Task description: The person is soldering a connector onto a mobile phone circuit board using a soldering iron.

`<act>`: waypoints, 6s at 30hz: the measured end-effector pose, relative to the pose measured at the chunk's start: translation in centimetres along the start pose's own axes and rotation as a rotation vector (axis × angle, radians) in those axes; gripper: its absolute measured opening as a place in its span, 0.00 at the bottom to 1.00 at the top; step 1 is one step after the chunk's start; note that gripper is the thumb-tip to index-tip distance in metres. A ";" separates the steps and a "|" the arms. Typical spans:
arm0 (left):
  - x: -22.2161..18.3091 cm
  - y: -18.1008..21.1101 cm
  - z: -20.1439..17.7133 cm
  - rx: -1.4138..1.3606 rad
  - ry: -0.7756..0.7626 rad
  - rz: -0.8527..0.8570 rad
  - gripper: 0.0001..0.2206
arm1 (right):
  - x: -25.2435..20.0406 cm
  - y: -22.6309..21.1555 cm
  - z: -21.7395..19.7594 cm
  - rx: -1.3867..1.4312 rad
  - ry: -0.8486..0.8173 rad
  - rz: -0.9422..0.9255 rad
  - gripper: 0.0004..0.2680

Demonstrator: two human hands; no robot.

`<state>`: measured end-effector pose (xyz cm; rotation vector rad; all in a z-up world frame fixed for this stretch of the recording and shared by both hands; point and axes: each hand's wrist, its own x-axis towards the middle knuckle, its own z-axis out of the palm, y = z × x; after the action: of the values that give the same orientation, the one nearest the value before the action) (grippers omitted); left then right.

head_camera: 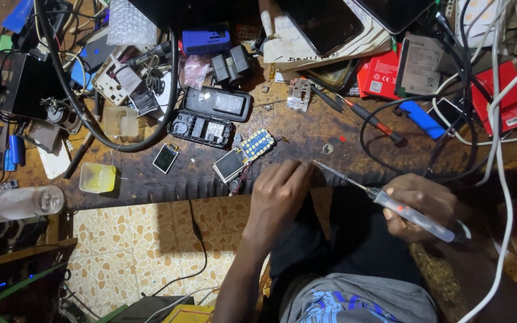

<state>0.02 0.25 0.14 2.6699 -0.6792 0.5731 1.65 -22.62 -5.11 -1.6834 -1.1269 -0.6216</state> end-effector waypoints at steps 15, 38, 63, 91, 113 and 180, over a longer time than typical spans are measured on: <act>-0.1 -0.2 0.4 0.007 -0.056 -0.003 0.04 | -0.7 -0.2 0.3 0.031 0.051 0.102 0.05; 0.1 -0.2 0.1 0.001 -0.040 0.000 0.03 | -0.5 -0.5 0.3 -0.029 0.052 0.119 0.05; -1.4 2.2 -2.5 -0.873 0.230 -0.357 0.03 | 5.3 -5.5 2.1 0.323 0.199 0.540 0.06; -2.6 4.5 -6.8 -0.851 0.304 -0.189 0.04 | 6.5 -7.2 3.5 0.152 0.181 0.245 0.05; -0.3 -1.5 -0.9 -0.296 0.237 -0.008 0.03 | 4.0 -1.8 5.3 -0.156 0.124 0.290 0.05; -3.7 3.7 -0.4 -0.625 0.228 -0.467 0.08 | 0.0 -4.6 -0.4 0.017 0.259 0.922 0.10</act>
<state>-4.93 -1.24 -0.41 2.0306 -0.1181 0.4313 -2.43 -22.57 -2.94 -1.8108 -0.1054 -0.2136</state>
